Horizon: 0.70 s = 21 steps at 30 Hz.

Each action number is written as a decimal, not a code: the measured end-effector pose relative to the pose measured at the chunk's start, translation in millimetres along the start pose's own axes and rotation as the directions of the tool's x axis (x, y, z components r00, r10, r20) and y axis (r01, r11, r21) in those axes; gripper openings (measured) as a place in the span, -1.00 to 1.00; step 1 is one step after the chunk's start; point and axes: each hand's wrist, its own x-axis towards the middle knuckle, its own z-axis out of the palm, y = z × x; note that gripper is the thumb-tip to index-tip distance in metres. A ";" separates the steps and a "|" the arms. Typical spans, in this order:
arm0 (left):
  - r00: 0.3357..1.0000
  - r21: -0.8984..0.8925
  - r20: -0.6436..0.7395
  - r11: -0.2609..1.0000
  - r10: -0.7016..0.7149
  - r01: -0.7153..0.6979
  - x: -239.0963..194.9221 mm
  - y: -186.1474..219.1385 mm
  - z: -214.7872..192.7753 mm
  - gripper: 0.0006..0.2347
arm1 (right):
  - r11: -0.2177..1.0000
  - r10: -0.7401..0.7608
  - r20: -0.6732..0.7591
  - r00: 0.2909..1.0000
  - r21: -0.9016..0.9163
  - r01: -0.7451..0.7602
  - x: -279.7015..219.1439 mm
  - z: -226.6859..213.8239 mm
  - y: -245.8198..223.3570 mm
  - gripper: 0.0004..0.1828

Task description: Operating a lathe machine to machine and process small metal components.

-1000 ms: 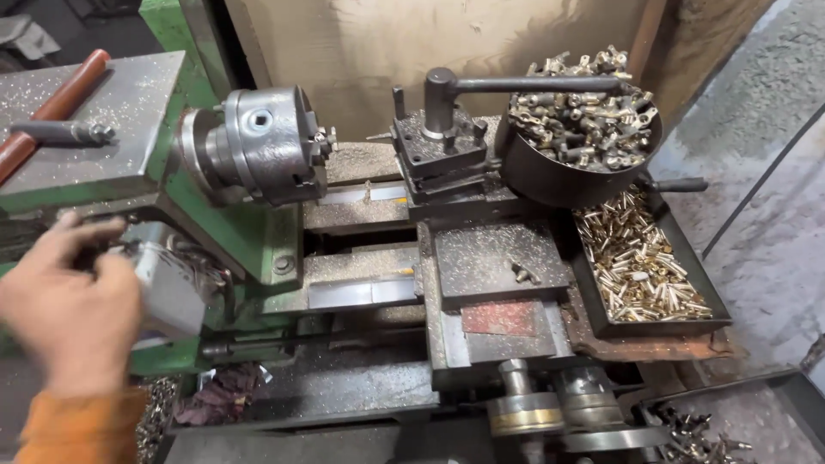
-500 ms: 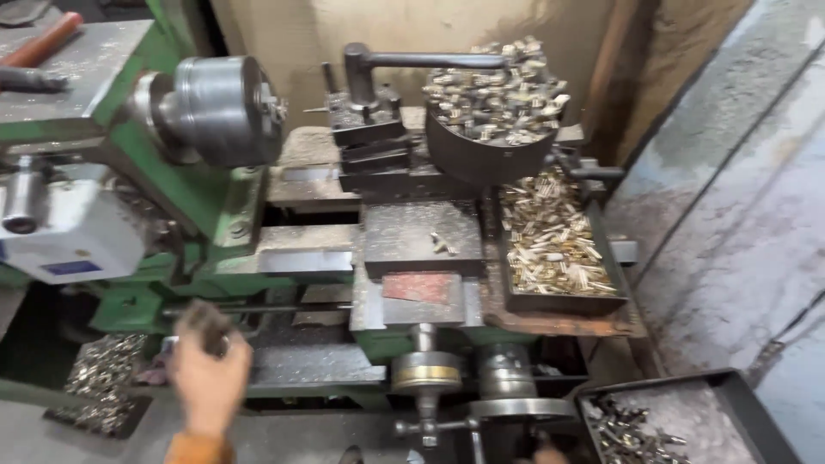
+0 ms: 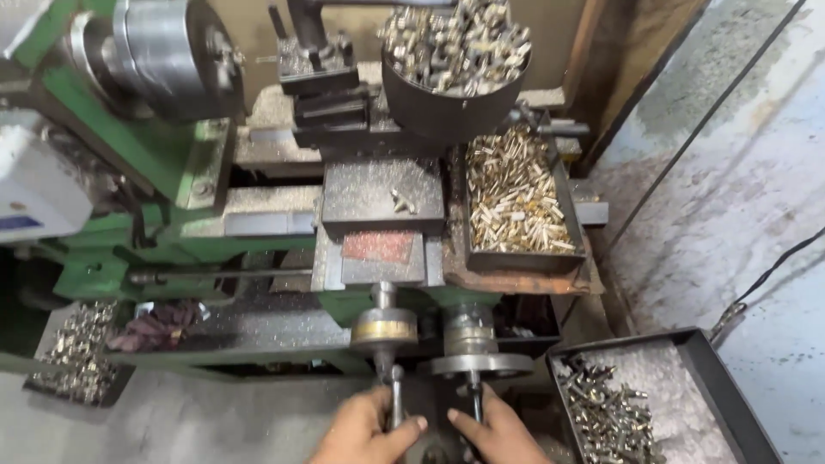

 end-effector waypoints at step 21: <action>0.949 -0.278 -0.103 0.908 0.297 -0.314 26.0 31.1 -65.7 0.11 | 0.981 0.190 0.001 0.982 0.047 -0.190 6.7 32.1 -10.7 -0.49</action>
